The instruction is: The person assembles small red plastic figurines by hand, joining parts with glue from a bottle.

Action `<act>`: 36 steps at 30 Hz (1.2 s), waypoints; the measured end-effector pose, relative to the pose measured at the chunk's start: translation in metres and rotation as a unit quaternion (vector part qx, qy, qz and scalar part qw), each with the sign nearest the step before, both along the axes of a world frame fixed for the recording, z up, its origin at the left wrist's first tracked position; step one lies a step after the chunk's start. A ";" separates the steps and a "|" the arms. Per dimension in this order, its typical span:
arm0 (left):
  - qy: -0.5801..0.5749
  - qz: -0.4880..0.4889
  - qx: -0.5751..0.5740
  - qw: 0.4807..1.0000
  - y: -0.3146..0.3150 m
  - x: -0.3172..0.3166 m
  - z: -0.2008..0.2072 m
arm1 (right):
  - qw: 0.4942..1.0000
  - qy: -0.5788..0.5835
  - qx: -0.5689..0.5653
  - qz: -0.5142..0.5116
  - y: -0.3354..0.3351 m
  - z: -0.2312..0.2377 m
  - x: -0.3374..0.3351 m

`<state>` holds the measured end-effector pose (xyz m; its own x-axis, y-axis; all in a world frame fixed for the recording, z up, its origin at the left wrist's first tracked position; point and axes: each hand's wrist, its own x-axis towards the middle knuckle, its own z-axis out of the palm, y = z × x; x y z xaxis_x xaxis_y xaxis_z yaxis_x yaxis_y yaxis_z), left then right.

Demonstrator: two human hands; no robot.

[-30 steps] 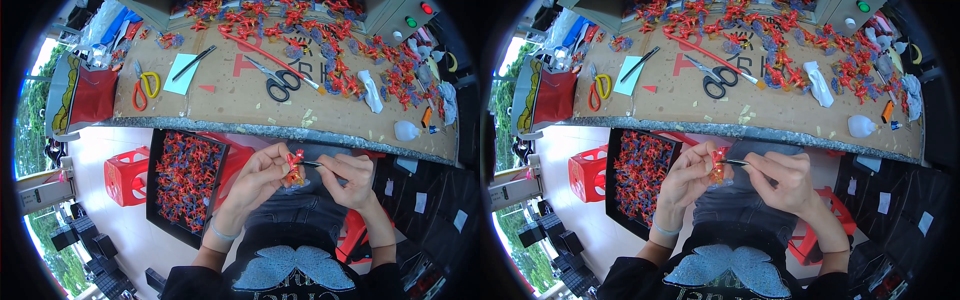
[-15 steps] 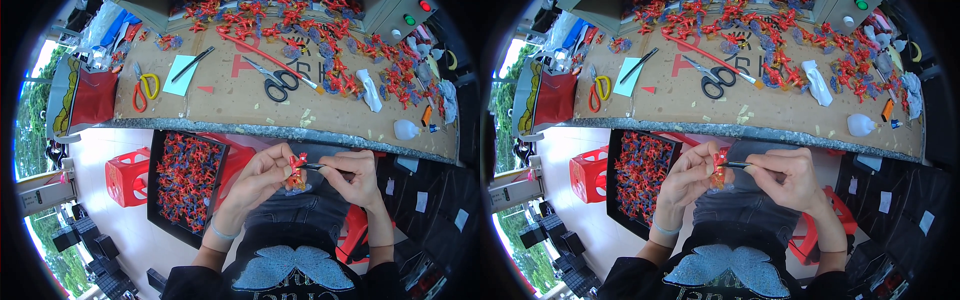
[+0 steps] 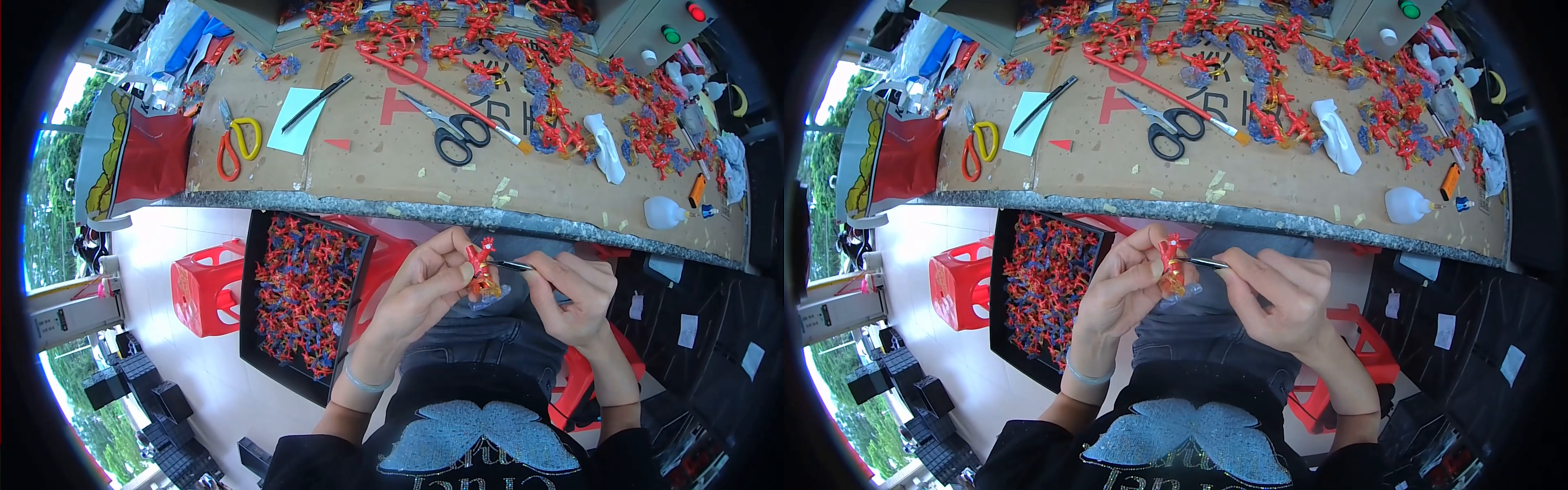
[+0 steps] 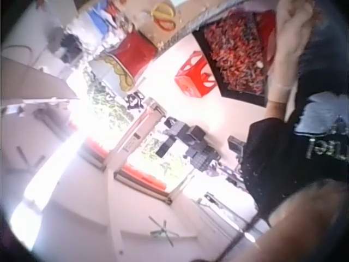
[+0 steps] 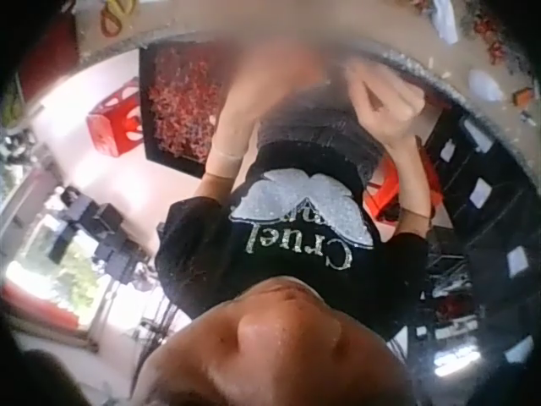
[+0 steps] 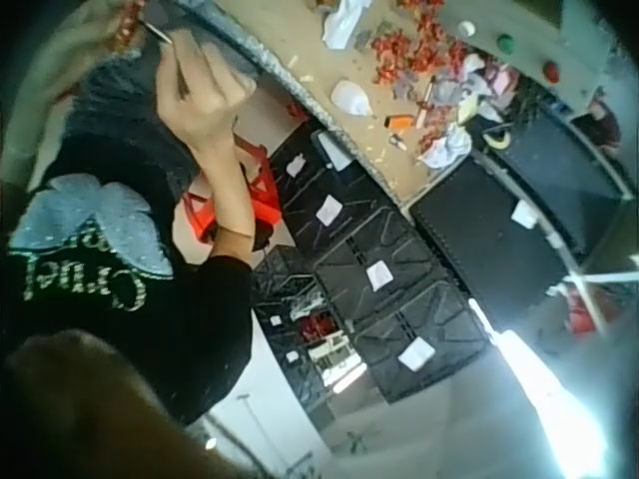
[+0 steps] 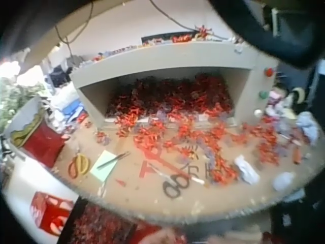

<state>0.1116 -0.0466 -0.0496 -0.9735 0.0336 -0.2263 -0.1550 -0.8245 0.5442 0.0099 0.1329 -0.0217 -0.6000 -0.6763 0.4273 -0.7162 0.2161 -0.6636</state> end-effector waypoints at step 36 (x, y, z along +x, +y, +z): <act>-0.031 0.020 -0.042 0.998 0.001 0.000 0.004 | 0.999 -0.009 0.032 -0.002 -0.003 0.002 0.003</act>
